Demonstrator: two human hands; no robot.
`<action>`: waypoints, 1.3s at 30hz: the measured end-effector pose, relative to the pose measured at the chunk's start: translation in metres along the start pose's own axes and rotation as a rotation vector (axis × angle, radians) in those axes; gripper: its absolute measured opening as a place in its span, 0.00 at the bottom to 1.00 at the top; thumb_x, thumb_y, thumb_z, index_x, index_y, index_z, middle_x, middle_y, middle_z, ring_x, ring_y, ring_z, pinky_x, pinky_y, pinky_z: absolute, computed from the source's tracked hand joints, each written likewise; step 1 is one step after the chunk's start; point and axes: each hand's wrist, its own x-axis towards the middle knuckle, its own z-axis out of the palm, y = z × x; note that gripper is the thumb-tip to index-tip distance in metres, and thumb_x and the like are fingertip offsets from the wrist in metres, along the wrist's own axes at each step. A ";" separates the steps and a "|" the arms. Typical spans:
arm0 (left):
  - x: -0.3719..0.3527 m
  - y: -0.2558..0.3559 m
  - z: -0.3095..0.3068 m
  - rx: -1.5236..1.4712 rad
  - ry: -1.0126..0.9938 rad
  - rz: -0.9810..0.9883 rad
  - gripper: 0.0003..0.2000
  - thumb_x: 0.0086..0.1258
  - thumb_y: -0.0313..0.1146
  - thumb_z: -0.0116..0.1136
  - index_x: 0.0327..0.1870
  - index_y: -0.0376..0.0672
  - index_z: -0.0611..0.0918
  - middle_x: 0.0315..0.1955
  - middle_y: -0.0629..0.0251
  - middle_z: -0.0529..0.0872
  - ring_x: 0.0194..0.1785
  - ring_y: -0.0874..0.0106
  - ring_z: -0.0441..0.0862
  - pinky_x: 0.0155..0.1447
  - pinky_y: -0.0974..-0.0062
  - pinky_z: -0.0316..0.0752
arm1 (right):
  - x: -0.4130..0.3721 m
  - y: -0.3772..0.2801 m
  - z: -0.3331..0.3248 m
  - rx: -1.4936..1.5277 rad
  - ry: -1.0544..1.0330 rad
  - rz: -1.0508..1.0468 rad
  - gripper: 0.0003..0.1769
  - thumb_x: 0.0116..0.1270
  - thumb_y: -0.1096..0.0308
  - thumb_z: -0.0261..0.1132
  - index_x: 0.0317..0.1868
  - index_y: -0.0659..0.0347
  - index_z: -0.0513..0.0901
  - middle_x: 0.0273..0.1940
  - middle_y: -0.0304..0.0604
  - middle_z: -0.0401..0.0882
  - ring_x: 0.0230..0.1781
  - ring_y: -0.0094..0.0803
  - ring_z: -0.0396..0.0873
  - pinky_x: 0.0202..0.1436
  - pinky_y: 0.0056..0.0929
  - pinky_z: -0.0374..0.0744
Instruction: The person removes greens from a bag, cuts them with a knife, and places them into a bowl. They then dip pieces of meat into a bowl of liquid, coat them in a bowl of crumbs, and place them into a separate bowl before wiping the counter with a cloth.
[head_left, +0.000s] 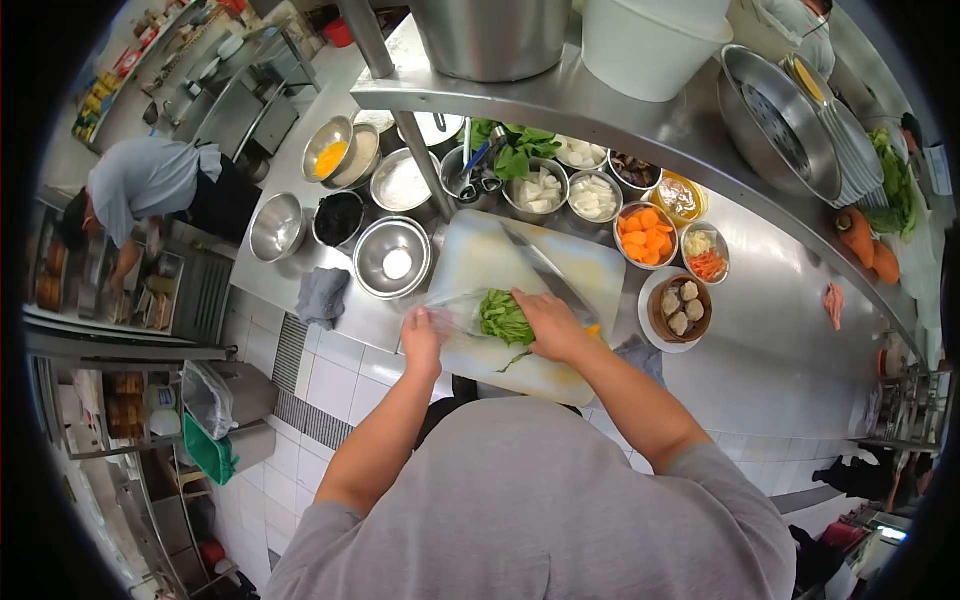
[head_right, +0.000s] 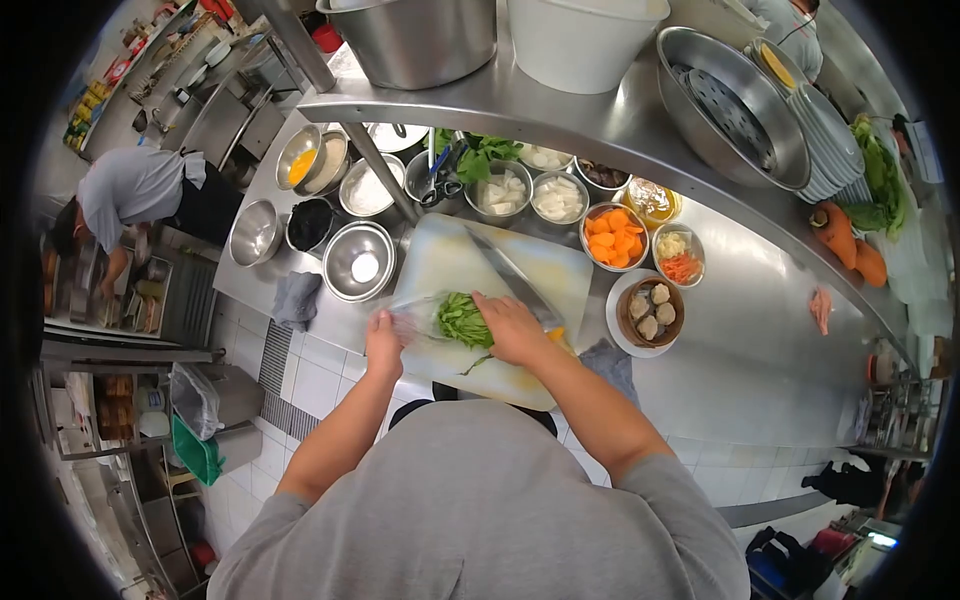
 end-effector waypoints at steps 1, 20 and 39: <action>-0.006 0.002 -0.005 -0.206 0.136 -0.098 0.14 0.92 0.41 0.48 0.66 0.42 0.75 0.47 0.58 0.90 0.46 0.60 0.90 0.49 0.61 0.86 | -0.001 0.002 -0.001 0.000 0.000 -0.006 0.59 0.54 0.75 0.80 0.86 0.62 0.62 0.67 0.52 0.81 0.69 0.50 0.77 0.72 0.49 0.76; -0.109 0.058 -0.096 -0.777 -0.132 -0.191 0.23 0.89 0.35 0.40 0.76 0.33 0.75 0.69 0.51 0.85 0.71 0.56 0.84 0.78 0.54 0.77 | 0.027 -0.125 -0.033 0.273 0.112 -0.241 0.65 0.56 0.55 0.85 0.89 0.57 0.57 0.85 0.64 0.55 0.84 0.56 0.63 0.83 0.49 0.69; -0.147 0.083 -0.221 0.627 0.145 0.749 0.09 0.69 0.23 0.70 0.48 0.41 0.91 0.41 0.56 0.89 0.45 0.56 0.89 0.50 0.65 0.83 | 0.137 -0.257 0.116 0.375 -0.256 -0.282 0.09 0.72 0.72 0.71 0.50 0.57 0.93 0.46 0.41 0.91 0.46 0.30 0.87 0.50 0.40 0.83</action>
